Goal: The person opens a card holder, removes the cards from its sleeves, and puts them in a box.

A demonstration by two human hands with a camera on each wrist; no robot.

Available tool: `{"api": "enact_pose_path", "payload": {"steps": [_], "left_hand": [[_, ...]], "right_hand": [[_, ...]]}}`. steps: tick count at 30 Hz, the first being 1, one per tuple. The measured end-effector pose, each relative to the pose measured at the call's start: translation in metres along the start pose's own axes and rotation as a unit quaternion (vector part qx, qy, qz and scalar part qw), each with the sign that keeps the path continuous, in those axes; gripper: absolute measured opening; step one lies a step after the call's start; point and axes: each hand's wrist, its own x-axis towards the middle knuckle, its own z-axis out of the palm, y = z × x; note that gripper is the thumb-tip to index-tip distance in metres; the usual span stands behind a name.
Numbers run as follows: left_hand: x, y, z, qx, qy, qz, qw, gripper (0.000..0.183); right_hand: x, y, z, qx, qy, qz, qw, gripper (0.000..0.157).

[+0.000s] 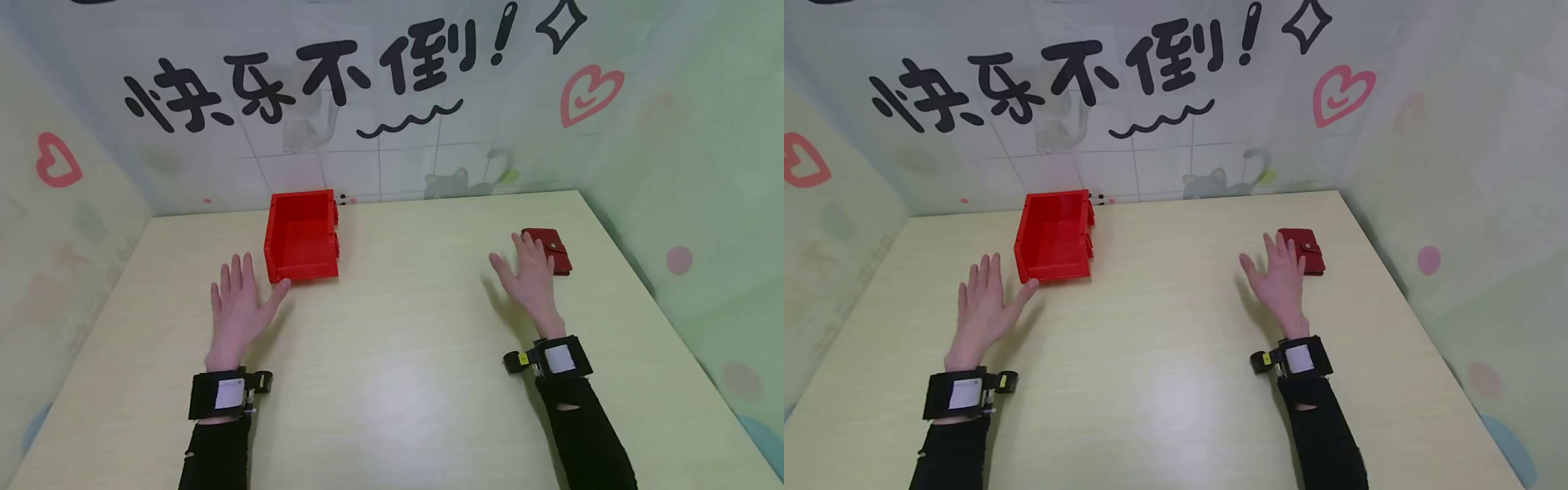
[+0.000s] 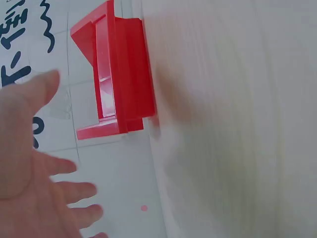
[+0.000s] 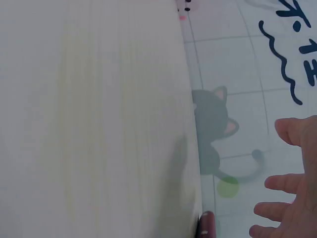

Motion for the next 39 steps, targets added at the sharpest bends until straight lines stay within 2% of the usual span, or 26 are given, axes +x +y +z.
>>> {"api": "enact_pose_path", "payload": {"steps": [3,6,8,10,15,20,26,28,33,39], "left_hand": [[0.002,0.007,0.001,-0.046,0.087,0.021,0.9949,0.085],[0.002,0.02,0.002,-0.1,0.158,0.049,0.9811,0.072],[0.002,0.033,0.003,-0.135,0.185,0.071,0.9708,0.065],[0.0,0.045,0.004,-0.166,0.194,0.095,0.9623,0.061],[-0.003,0.067,0.011,-0.219,0.187,0.147,0.9464,0.053],[-0.006,0.074,0.017,-0.25,0.172,0.167,0.938,0.049],[-0.007,0.075,0.027,-0.253,0.131,0.165,0.9441,0.055],[-0.007,0.076,0.03,-0.252,0.12,0.166,0.9457,0.055],[-0.008,0.076,0.034,-0.253,0.087,0.161,0.9499,0.056],[-0.007,0.076,0.036,-0.246,0.046,0.15,0.9563,0.057]], "right_hand": [[0.009,0.009,-0.011,0.01,0.023,0.015,1.0,0.072],[0.017,0.02,-0.021,0.003,0.023,0.036,0.999,0.07],[0.023,0.028,-0.027,0.001,0.014,0.054,0.998,0.07],[0.027,0.037,-0.032,0.009,0.001,0.076,0.997,0.071],[0.033,0.055,-0.036,0.037,-0.035,0.119,0.992,0.074],[0.039,0.067,-0.033,0.06,-0.072,0.125,0.988,0.073],[0.043,0.079,-0.032,0.042,-0.07,0.103,0.991,0.058],[0.043,0.082,-0.033,0.028,-0.069,0.101,0.992,0.06],[0.046,0.086,-0.035,-0.001,-0.074,0.11,0.991,0.077],[0.045,0.083,-0.03,-0.018,-0.058,0.109,0.992,0.072]]}}
